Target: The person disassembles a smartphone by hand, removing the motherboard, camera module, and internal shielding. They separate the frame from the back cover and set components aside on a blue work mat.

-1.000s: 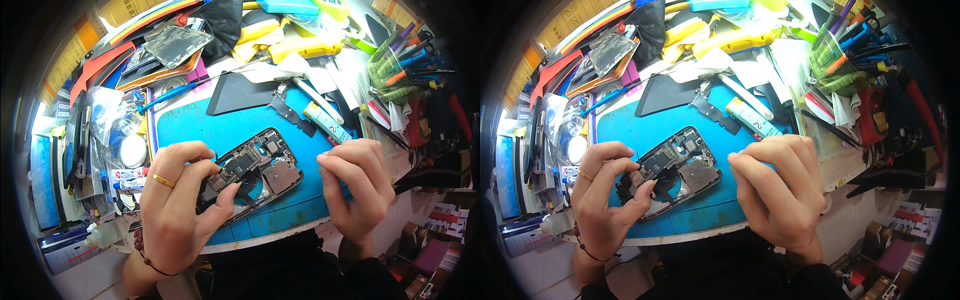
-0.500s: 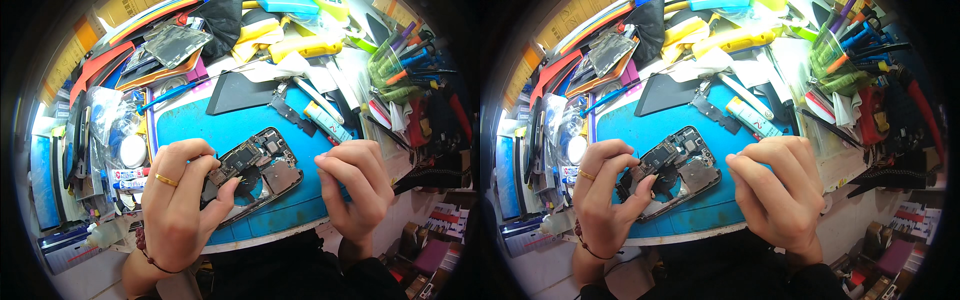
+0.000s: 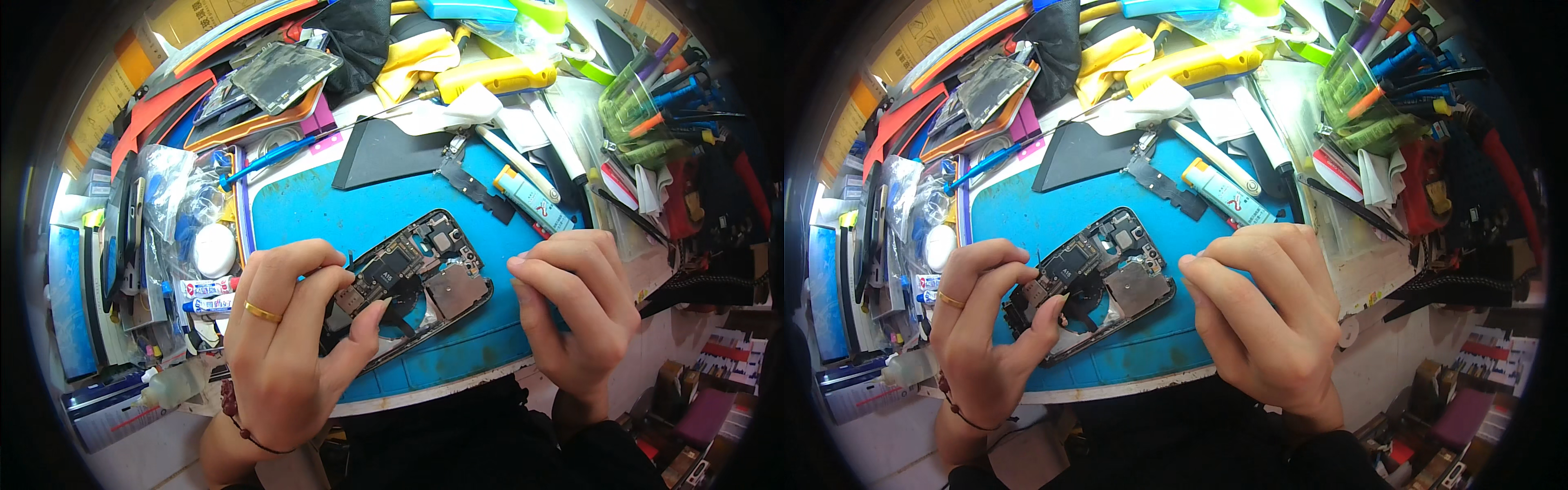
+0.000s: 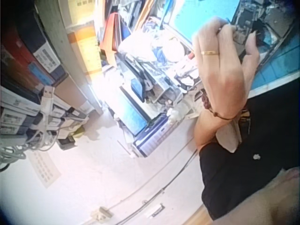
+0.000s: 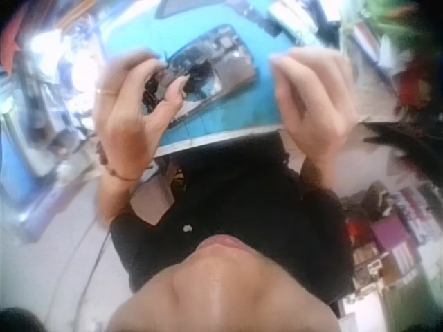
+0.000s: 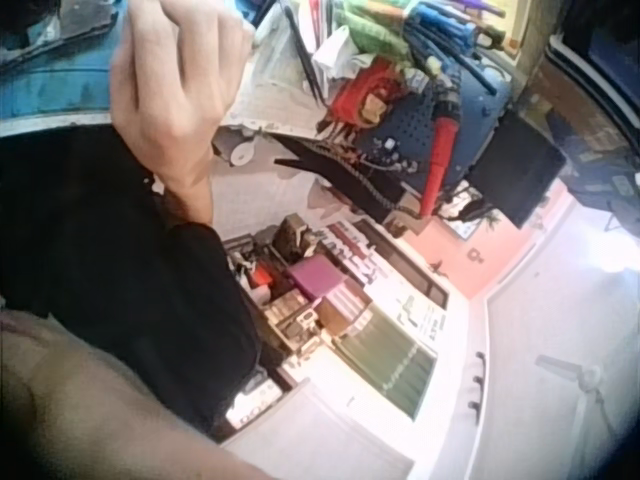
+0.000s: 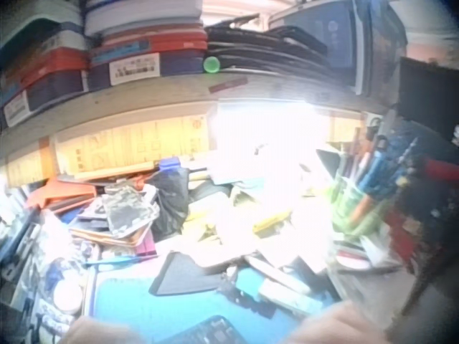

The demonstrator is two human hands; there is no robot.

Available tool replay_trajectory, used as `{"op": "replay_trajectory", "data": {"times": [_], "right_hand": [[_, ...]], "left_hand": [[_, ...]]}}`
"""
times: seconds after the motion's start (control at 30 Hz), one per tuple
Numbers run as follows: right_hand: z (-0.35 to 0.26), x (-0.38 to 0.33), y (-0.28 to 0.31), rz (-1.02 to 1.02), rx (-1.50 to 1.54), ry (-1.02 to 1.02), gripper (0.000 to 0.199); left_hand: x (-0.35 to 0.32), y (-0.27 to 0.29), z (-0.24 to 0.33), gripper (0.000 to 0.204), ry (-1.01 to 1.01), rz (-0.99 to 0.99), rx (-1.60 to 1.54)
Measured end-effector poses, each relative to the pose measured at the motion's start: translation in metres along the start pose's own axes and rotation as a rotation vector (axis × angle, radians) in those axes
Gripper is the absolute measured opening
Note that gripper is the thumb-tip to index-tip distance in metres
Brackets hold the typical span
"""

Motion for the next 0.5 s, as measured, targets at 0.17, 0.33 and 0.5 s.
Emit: {"op": "replay_trajectory", "data": {"times": [0.17, 0.33, 0.5], "right_hand": [[-0.0004, -0.0004, -0.0005, -0.003, 0.0, 0.0, 0.022], [-0.001, 0.0, -0.0011, -0.001, -0.001, -0.001, 0.021], [-0.0005, 0.0, -0.001, 0.001, -0.01, 0.0, 0.021]], "left_hand": [[-0.0011, -0.0023, 0.0023, 0.035, 0.024, -0.02, -0.036], [-0.0015, -0.0048, 0.0001, 0.033, 0.071, -0.041, -0.034], [0.0008, -0.0076, 0.0015, 0.036, -0.002, -0.035, -0.03]]}}
Point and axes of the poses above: each hand's wrist, its own x-axis towards the middle knuckle, its own y-axis out of the back of the hand, z = x × y, the point moved 7 cm from there along x, towards the middle knuckle, and after that the axes turned 11 degrees about z, right-handed, at the moved point
